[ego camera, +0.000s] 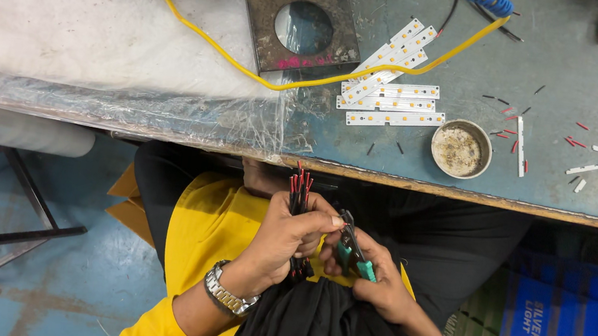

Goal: The person strips the ends of several black wires with red and black conductors using wire cutters, then solders the exposed ends with a soldering iron and solder from a small tin. The person repeats this process for multiple wires, placing finished wires aside.

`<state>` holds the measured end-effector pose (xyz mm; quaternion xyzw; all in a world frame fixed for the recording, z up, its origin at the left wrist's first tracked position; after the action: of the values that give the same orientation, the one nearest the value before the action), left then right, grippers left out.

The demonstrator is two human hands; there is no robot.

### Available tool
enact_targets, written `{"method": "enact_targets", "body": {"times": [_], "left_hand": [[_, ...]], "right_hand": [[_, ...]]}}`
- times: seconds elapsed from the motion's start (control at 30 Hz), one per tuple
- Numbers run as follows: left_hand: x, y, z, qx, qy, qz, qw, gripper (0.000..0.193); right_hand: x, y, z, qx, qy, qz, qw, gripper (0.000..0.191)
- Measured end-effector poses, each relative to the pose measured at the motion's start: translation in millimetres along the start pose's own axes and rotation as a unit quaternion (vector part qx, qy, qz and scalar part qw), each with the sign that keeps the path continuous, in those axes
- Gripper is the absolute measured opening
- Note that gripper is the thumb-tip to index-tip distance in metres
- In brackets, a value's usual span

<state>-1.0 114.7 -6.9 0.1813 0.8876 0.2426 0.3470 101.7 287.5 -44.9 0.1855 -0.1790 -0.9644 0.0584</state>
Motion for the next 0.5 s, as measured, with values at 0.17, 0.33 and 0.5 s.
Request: {"method": "enact_targets", "body": {"times": [0.17,0.33,0.5], "left_hand": [[-1,-1,0,-0.003,0.001,-0.004,1.000,0.009],[-3,-3,0,-0.008,0.001,-0.005,1.000,0.008],[-5,-4,-1,-0.004,0.002,-0.006,1.000,0.007]], "right_hand": [[2,3,7,-0.007,-0.015,0.009,1.000,0.068],[5,4,18,-0.123,-0.067,-0.017,0.990,0.066],[6,5,27,-0.205,-0.082,-0.044,0.974,0.067]]}}
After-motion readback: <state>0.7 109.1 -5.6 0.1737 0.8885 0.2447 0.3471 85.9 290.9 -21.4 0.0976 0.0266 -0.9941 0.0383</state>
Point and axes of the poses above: each hand's wrist, its own x-axis towards the middle knuckle, its own y-axis out of the palm, z = x × y, the point moved 2 cm from there along x, towards the middle knuckle, and after that the axes turned 6 degrees about -z, right-handed, at the moved point
